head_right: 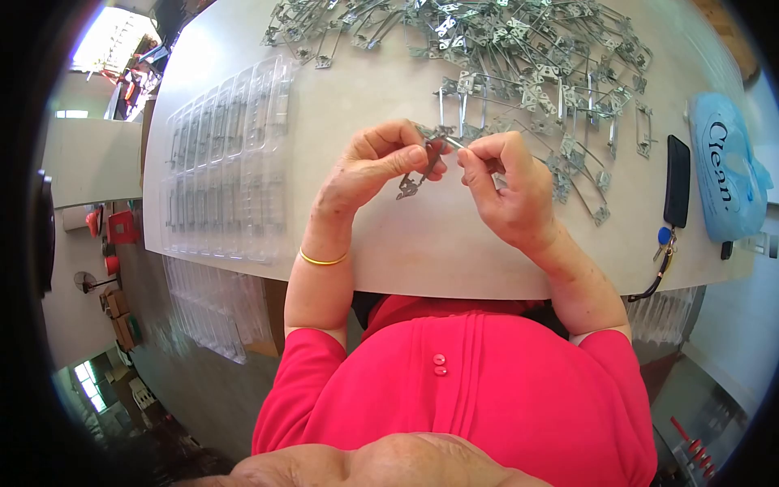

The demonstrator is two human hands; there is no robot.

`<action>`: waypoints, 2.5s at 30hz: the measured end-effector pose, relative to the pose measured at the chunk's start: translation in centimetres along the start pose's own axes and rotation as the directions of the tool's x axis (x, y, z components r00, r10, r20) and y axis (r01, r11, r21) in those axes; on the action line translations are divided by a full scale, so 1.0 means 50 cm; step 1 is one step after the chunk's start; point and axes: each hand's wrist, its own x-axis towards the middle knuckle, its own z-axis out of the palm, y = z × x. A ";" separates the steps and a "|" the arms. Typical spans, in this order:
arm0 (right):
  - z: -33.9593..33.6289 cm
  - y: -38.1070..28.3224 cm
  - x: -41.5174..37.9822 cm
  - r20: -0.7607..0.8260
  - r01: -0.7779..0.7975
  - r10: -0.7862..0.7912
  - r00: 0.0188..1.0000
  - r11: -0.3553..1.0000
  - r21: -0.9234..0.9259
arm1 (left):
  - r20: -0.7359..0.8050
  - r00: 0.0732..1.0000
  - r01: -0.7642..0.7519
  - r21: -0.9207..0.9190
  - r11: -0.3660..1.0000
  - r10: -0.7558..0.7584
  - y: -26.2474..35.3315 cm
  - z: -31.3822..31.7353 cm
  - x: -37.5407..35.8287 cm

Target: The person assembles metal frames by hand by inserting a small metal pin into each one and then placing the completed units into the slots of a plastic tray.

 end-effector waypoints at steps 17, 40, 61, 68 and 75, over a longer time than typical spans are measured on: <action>-0.016 -0.023 0.031 0.542 -0.722 0.480 0.690 0.509 0.470 | -0.102 0.945 -0.326 -0.357 0.875 0.310 -0.010 -0.014 0.014; -0.058 -0.021 0.043 0.260 -0.451 0.394 0.881 0.865 0.219 | -0.097 0.987 -0.137 -0.052 0.989 0.131 0.009 -0.001 0.002; -0.055 -0.029 0.042 0.374 -0.357 0.316 0.872 0.933 0.043 | 0.065 0.983 0.146 0.279 0.949 -0.170 0.018 0.008 -0.006; -0.030 -0.005 0.030 0.290 -0.224 0.180 0.940 0.967 0.125 | -0.190 0.974 0.130 0.012 0.991 -0.125 0.022 -0.012 0.001; -0.011 -0.013 0.029 0.172 -0.229 0.189 0.967 0.939 0.256 | -0.179 0.978 0.124 0.095 0.988 -0.106 0.020 -0.009 -0.001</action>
